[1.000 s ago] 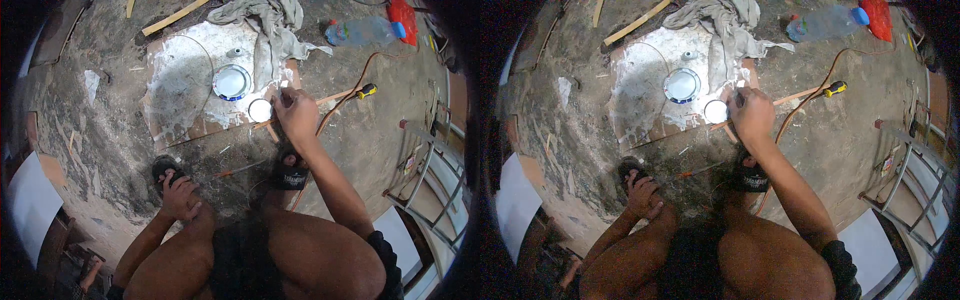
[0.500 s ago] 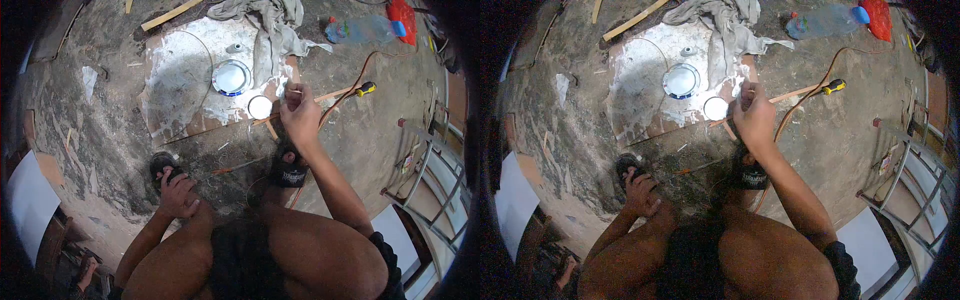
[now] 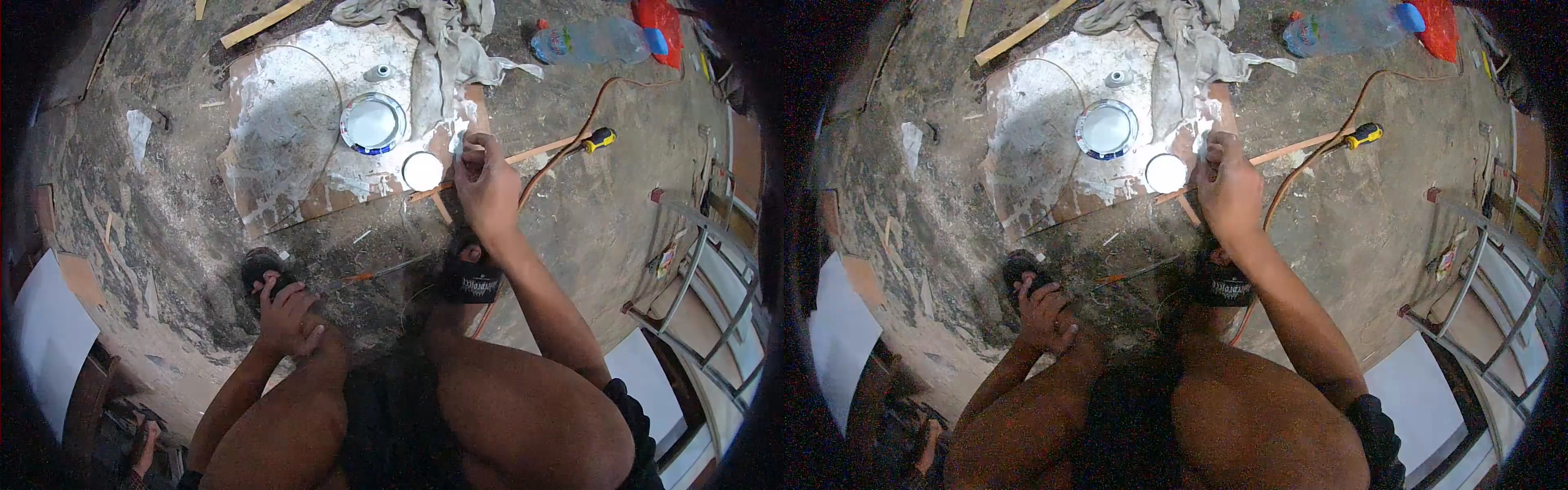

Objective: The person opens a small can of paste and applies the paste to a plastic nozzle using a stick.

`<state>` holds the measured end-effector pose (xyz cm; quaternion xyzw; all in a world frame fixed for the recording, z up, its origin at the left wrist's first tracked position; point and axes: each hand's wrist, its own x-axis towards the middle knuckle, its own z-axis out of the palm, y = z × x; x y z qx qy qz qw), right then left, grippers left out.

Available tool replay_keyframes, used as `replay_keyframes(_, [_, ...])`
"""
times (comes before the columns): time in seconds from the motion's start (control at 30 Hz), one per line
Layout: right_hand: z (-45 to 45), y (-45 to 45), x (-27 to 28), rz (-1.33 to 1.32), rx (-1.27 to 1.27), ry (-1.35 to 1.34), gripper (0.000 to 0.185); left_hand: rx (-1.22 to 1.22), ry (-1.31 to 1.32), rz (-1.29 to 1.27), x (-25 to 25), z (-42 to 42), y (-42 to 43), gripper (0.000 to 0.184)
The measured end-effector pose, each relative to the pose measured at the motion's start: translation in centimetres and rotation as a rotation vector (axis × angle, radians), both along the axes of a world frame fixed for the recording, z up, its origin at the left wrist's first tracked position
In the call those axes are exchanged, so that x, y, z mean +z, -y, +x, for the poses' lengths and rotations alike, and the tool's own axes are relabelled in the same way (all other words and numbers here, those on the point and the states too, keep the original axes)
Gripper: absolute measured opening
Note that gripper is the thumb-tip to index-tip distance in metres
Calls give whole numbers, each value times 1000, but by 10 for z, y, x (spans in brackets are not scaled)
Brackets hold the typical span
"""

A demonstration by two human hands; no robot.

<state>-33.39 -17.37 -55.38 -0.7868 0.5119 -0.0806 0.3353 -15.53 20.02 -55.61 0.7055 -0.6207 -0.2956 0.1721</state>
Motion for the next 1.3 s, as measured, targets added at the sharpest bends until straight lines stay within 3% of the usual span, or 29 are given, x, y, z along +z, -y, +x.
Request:
replay_keyframes(0.13, [1,1,2,-56,68,-34,40,10,-16,42,-1,0,-4,54])
replay_keyframes(0.57, [2,1,2,120,-131,226,34,28,-42,26,2,0,0,49])
replay_keyframes(0.67, [-4,-4,12,-15,-114,260,31,107,-48,-50,4,3,10,45])
replay_keyframes(0.87, [-5,-6,41,79,-274,503,25,379,72,-240,7,81,145,36])
replay_keyframes(1.0, [7,-2,57,100,-318,519,28,119,-75,-366,13,148,263,54])
replay_keyframes(1.1, [6,0,64,119,-303,505,30,-219,-5,-320,-2,171,315,64])
replay_keyframes(1.23, [3,-1,71,152,-298,535,33,-360,-93,-226,-12,163,351,85])
replay_keyframes(1.3, [1,-1,76,154,-308,543,35,-320,-356,-126,-17,160,363,89])
